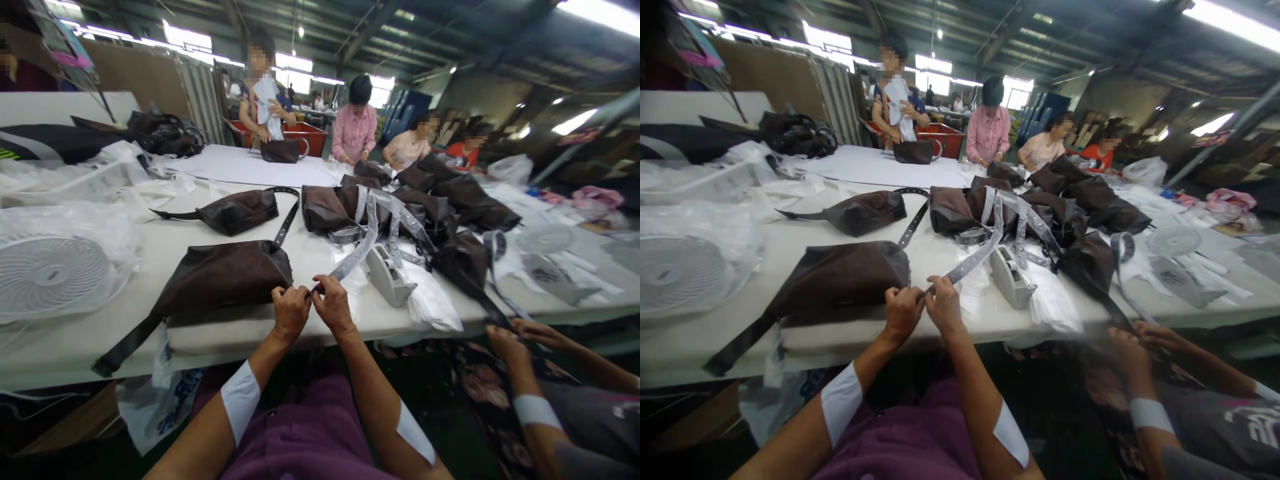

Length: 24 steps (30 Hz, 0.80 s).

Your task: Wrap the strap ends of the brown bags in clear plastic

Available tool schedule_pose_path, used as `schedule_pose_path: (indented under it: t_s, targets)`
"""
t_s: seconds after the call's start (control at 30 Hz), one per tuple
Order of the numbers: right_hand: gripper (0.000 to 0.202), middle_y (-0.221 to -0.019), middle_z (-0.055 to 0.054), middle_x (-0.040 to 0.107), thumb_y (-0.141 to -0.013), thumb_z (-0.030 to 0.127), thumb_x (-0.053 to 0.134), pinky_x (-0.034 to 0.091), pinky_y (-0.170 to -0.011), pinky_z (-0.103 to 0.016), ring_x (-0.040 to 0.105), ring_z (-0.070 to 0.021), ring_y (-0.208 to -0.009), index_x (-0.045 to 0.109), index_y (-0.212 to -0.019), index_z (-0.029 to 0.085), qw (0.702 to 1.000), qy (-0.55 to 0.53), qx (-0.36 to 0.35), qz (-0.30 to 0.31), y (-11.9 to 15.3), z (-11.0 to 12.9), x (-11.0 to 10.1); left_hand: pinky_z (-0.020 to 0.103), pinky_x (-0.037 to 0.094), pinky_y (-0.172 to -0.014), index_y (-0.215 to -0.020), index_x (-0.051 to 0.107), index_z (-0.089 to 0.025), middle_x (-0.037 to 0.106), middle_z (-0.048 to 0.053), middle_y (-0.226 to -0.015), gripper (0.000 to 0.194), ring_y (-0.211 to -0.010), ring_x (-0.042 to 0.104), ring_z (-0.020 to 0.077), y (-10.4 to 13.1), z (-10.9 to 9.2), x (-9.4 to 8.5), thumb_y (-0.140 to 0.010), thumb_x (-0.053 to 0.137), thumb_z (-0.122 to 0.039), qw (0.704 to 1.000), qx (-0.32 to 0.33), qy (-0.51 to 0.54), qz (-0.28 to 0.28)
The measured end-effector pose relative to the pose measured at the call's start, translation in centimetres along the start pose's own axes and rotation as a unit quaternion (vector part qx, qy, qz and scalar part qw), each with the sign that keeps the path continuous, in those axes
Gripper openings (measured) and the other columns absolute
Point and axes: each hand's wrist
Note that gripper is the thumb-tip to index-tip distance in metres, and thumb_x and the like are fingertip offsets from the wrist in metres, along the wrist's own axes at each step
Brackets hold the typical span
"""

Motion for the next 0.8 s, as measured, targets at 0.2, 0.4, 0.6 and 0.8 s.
schedule_pose_path:
  t_s: [0.2, 0.4, 0.6, 0.8]
  targets:
    - [0.021, -0.083, -0.006, 0.054, -0.077, 0.008, 0.048, 0.044, -0.079, -0.028, 0.053, -0.0171, -0.079, 0.065, -0.086, 0.017, 0.999, 0.035, 0.005, -0.013, -0.1, -0.2, 0.2, 0.038, 0.025, -0.08, -0.081, 0.061, -0.019, 0.06, 0.003, -0.066, 0.022, -0.07, 0.053, 0.0191, 0.1, -0.1, -0.1, -0.091, 0.044, -0.029, 0.999, 0.03, -0.006, -0.035]
    - [0.021, -0.085, -0.007, 0.054, -0.075, 0.008, 0.054, 0.044, -0.081, -0.028, 0.054, -0.0172, -0.081, 0.068, -0.088, 0.015, 0.999, 0.028, -0.005, -0.022, -0.1, -0.1, 0.4, 0.037, 0.025, -0.079, -0.085, 0.063, -0.02, 0.062, 0.002, -0.066, 0.021, -0.069, 0.053, 0.018, 0.3, -0.1, -0.4, -0.091, 0.044, -0.028, 0.999, 0.022, 0.003, -0.029]
    - [0.019, -0.081, -0.006, 0.054, -0.077, 0.007, 0.051, 0.044, -0.076, -0.026, 0.053, -0.0154, -0.076, 0.068, -0.079, 0.017, 0.999, 0.045, 0.003, -0.028, 0.1, 0.3, 0.6, 0.037, 0.025, -0.079, -0.09, 0.064, -0.022, 0.064, 0.002, -0.068, 0.022, -0.071, 0.055, 0.0182, 0.6, 0.0, -0.7, -0.092, 0.043, -0.028, 0.999, 0.02, 0.024, -0.019]
    - [0.019, -0.077, -0.004, 0.056, -0.075, 0.006, 0.049, 0.043, -0.073, -0.026, 0.053, -0.0151, -0.073, 0.065, -0.072, 0.017, 0.997, 0.054, -0.006, -0.053, 0.0, 0.3, 1.2, 0.037, 0.026, -0.08, -0.091, 0.064, -0.021, 0.065, 0.002, -0.07, 0.02, -0.072, 0.057, 0.0185, 0.9, -0.1, -0.8, -0.091, 0.044, -0.027, 0.998, -0.001, 0.058, -0.016]
Point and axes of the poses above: each hand's wrist, its own y-axis away from the middle knuckle, its own x-axis out of the palm, z = x × y
